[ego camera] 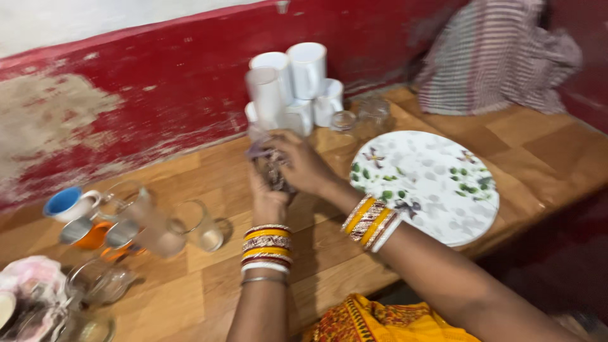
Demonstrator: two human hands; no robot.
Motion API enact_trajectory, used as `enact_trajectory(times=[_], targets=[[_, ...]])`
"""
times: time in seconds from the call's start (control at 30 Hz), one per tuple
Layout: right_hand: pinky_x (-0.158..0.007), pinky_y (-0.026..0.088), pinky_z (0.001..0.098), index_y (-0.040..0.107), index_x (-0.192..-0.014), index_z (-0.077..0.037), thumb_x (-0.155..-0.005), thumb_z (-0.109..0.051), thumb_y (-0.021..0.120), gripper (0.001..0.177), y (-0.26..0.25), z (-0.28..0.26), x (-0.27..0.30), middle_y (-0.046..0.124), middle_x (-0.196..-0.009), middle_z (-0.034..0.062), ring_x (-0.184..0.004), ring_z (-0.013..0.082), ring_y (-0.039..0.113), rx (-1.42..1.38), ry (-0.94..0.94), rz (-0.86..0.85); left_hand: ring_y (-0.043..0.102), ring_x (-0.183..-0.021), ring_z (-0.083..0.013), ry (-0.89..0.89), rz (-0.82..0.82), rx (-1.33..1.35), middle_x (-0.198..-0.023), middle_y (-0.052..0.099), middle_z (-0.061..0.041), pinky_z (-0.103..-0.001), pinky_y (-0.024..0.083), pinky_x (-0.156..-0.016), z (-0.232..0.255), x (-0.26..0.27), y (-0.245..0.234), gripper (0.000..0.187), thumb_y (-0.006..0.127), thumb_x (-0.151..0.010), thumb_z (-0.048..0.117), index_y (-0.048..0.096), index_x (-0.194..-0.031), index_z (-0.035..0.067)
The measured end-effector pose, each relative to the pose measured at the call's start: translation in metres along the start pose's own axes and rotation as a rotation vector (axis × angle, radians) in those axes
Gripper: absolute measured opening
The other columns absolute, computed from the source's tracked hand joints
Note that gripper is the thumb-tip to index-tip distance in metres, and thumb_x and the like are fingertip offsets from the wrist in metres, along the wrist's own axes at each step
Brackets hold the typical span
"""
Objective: The person wipes and polishes glass cups and mugs with a small cloth before stacking them on a wooden surface.
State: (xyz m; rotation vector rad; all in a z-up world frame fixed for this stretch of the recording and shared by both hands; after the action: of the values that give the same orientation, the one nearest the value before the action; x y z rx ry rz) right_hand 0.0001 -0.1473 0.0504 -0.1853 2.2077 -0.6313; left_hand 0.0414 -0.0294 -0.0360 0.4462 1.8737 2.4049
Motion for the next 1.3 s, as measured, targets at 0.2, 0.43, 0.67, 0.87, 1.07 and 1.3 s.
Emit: enact_trajectory(times=[0.2, 0.43, 0.67, 0.87, 1.07, 1.3], targets=[[-0.107, 0.054, 0.0405, 0.068, -0.126, -0.008, -0.093, -0.009, 0.067, 0.033, -0.004, 0.033, 0.006, 0.067, -0.13, 0.0148, -0.122, 0.0331, 0.066, 0.082, 0.342, 0.14, 0.064, -0.122, -0.0369, -0.021, 0.261, -0.048, -0.133, 0.069, -0.013, -0.066, 0.05, -0.1, 0.006, 0.018, 0.005, 0.068, 0.049, -0.085, 0.066, 0.063, -0.133, 0.019], [-0.105, 0.047, 0.0456, 0.07, -0.124, -0.007, -0.082, -0.003, 0.071, 0.042, 0.002, 0.0, -0.003, 0.061, -0.137, 0.018, -0.126, 0.0388, 0.059, 0.125, -0.044, -0.044, 0.057, -0.141, -0.0254, 0.087, -0.126, -0.137, -0.149, 0.061, -0.005, -0.052, 0.047, -0.122, 0.005, 0.008, 0.011, 0.063, 0.065, -0.104, 0.062, 0.054, -0.153, 0.023], [-0.109, 0.053, 0.038, 0.068, -0.131, -0.01, -0.09, -0.006, 0.065, 0.041, -0.012, 0.024, -0.004, 0.064, -0.135, 0.0133, -0.125, 0.0291, 0.065, 0.011, 0.282, 0.078, 0.064, -0.122, -0.0308, 0.015, 0.383, -0.21, -0.13, 0.067, -0.01, -0.058, 0.047, -0.099, 0.01, 0.011, 0.009, 0.066, 0.05, -0.09, 0.068, 0.057, -0.134, 0.019], [-0.1, 0.048, 0.0408, 0.072, -0.121, -0.008, -0.085, -0.006, 0.069, 0.036, 0.009, 0.016, -0.008, 0.059, -0.135, 0.0183, -0.121, 0.034, 0.06, 0.075, 0.134, -0.103, 0.069, -0.118, -0.0294, -0.083, 0.183, -0.126, -0.128, 0.073, -0.009, -0.05, 0.057, -0.093, 0.0, -0.001, 0.0, 0.067, 0.034, -0.097, 0.063, 0.062, -0.136, 0.016], [-0.1, 0.054, 0.0375, 0.068, -0.129, -0.013, -0.09, -0.012, 0.067, 0.039, 0.002, 0.024, -0.024, 0.067, -0.128, 0.0118, -0.116, 0.0289, 0.069, 0.134, 0.429, -0.161, 0.064, -0.113, -0.0277, -0.018, 0.507, -0.246, -0.124, 0.067, -0.009, -0.052, 0.053, -0.089, -0.004, 0.014, 0.007, 0.056, 0.035, -0.1, 0.064, 0.057, -0.13, 0.022], [-0.095, 0.054, 0.0401, 0.072, -0.123, -0.014, -0.09, -0.014, 0.062, 0.035, 0.021, 0.012, -0.055, 0.064, -0.13, 0.0153, -0.113, 0.031, 0.068, 0.094, 0.367, -0.239, 0.069, -0.117, -0.0288, -0.035, -0.013, -0.059, -0.125, 0.074, -0.009, -0.047, 0.057, -0.095, 0.027, -0.014, 0.007, 0.057, 0.045, -0.104, 0.064, 0.066, -0.13, 0.018]])
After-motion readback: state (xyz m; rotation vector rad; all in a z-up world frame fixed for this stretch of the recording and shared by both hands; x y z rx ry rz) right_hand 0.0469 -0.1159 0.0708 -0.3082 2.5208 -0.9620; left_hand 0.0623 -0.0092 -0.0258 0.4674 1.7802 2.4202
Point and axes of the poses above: each hand's wrist, its own x-axis away from the middle knuckle, its own y-axis out of the palm, z = x × y, the point moved 2 cm from there along -x, towards the middle knuckle
